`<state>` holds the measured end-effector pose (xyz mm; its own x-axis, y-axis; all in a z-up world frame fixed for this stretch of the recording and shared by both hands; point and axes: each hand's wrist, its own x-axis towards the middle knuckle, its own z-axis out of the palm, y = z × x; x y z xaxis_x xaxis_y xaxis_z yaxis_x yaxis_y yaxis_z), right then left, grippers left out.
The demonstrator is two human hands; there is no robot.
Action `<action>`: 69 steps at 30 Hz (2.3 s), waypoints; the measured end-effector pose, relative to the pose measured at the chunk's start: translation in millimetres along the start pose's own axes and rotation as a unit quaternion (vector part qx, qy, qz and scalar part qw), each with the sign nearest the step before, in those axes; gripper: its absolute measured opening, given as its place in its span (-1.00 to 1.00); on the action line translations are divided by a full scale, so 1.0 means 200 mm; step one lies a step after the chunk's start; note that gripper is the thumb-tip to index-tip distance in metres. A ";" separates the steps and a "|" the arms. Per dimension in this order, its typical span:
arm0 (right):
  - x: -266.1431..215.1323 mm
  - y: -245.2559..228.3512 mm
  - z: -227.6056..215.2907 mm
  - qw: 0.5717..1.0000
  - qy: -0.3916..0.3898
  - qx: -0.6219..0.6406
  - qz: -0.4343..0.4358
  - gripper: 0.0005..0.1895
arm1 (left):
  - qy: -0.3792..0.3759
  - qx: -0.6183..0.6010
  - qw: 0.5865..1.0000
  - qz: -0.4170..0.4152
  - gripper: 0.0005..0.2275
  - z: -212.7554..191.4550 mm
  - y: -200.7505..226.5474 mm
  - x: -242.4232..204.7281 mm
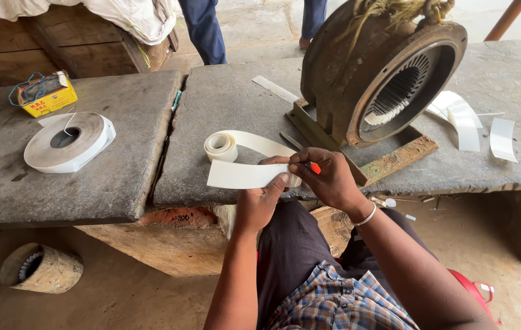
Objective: The person cuts a white strip of material into smaller pieces using red-handled scissors. They repeatedly measure, cut, and place the pieces on a concrete workbench next to a large metal component.
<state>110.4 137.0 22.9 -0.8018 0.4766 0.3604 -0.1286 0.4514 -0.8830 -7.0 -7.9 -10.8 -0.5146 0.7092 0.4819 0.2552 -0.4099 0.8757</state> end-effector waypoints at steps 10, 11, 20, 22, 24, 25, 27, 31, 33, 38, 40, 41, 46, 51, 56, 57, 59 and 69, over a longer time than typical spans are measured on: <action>0.00 0.22 -0.12 0.868 -0.059 -0.469 0.153 -0.60 | 0.181 -0.087 0.980 -0.011 -0.65 -0.14 -0.17 0.04; 0.01 0.25 -0.12 0.857 -0.057 -0.494 0.136 -0.60 | 0.199 -0.095 0.975 -0.024 -0.63 -0.16 -0.19 0.05; 0.02 0.39 -0.13 0.836 -0.086 -0.521 0.151 -0.57 | 0.272 -0.113 0.950 -0.101 -0.61 -0.21 -0.27 0.06; -0.11 0.38 -0.19 0.876 -0.063 -0.474 0.063 -0.66 | 0.283 -0.128 0.945 -0.102 -0.61 -0.23 -0.30 0.07; -0.26 0.38 -0.21 0.970 -0.063 -0.222 0.074 -0.73 | 0.296 -0.151 0.937 -0.103 -0.61 -0.25 -0.34 0.07; -0.34 0.38 -0.21 0.983 -0.086 -0.020 0.160 -0.65 | 0.298 -0.164 0.935 -0.101 -0.61 -0.25 -0.37 0.07; -0.49 0.39 -0.13 0.943 -0.093 0.193 0.256 -0.57 | 0.298 -0.187 0.932 -0.093 -0.60 -0.23 -0.40 0.07; -0.61 0.40 0.06 0.881 -0.232 0.301 0.282 -0.45 | 0.309 -0.208 0.924 -0.086 -0.61 -0.19 -0.42 0.08; -0.60 0.39 0.12 0.868 -0.263 0.314 0.282 -0.42 | 0.310 -0.231 0.920 -0.057 -0.61 -0.18 -0.42 0.08; -0.53 0.37 0.18 0.864 -0.246 0.333 0.285 -0.41 | 0.360 -0.153 0.919 -0.043 -0.66 -0.19 -0.43 0.08; -0.50 0.36 0.20 0.865 -0.238 0.336 0.288 -0.44 | 0.369 -0.147 0.918 -0.022 -0.67 -0.20 -0.43 0.09; -0.49 0.35 0.22 0.864 -0.235 0.337 0.290 -0.46 | 0.369 -0.150 0.917 -0.022 -0.66 -0.21 -0.43 0.09; -0.41 0.35 0.27 0.895 -0.218 0.294 0.254 -0.46 | 0.356 -0.171 0.914 -0.093 -0.66 -0.17 -0.43 0.09; -0.33 0.35 0.29 0.910 -0.199 0.264 0.250 -0.47 | 0.340 -0.204 0.915 -0.075 -0.67 -0.14 -0.42 0.09; -0.32 0.36 0.31 0.909 -0.176 0.268 0.267 -0.48 | 0.348 -0.165 0.921 -0.060 -0.64 -0.13 -0.44 0.09; -0.33 0.37 0.31 0.909 -0.177 0.266 0.268 -0.48 | 0.352 -0.168 0.919 -0.064 -0.64 -0.13 -0.44 0.09; -0.32 0.37 0.32 0.910 -0.179 0.261 0.269 -0.48 | 0.351 -0.165 0.918 -0.077 -0.63 -0.13 -0.43 0.09; -0.33 0.39 0.30 0.914 -0.183 0.256 0.255 -0.52 | 0.335 -0.175 0.923 -0.067 -0.69 -0.12 -0.39 0.09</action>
<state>117.8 94.7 -87.6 -0.9632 0.2005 -0.1788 0.1346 -0.2158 -0.9671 -54.9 22.4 -71.3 -0.9432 0.3009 0.1407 -0.0675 -0.5882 0.8059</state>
